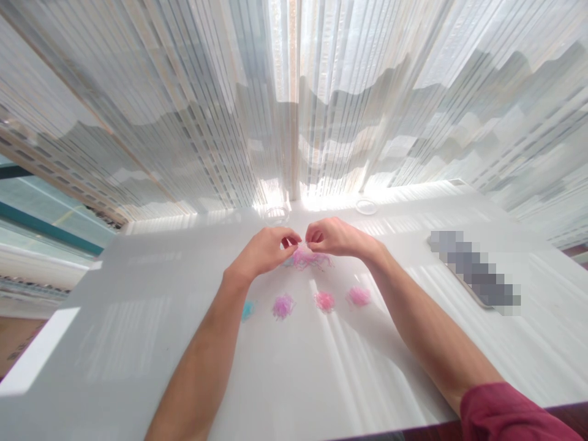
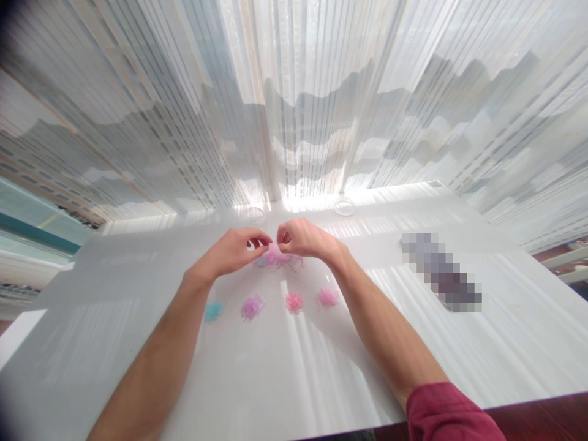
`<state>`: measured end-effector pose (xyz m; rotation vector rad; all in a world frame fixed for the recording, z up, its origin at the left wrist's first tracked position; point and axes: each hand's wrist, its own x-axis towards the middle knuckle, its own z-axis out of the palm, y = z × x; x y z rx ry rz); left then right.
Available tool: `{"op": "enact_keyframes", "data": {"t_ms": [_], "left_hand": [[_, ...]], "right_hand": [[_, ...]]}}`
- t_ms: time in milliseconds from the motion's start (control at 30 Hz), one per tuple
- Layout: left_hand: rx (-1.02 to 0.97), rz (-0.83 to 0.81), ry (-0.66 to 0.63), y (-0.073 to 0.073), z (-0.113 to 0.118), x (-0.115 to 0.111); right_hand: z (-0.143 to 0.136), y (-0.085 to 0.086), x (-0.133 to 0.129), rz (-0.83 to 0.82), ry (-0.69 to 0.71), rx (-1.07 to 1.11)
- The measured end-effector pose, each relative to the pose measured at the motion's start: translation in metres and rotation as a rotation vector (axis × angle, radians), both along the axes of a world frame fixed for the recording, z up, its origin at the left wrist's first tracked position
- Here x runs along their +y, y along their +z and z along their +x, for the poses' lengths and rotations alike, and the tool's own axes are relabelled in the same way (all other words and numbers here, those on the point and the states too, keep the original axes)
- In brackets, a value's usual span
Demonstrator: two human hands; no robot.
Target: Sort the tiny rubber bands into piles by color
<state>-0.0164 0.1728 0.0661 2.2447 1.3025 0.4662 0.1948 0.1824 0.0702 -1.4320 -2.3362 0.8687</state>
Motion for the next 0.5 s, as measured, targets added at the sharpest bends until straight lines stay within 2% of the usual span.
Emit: {"op": "enact_keyframes", "data": {"t_ms": [500], "left_hand": [[0.012, 0.028, 0.001, -0.0015, 0.0003, 0.0006]], "right_hand": [[0.002, -0.0025, 0.002, 0.039, -0.002, -0.006]]}}
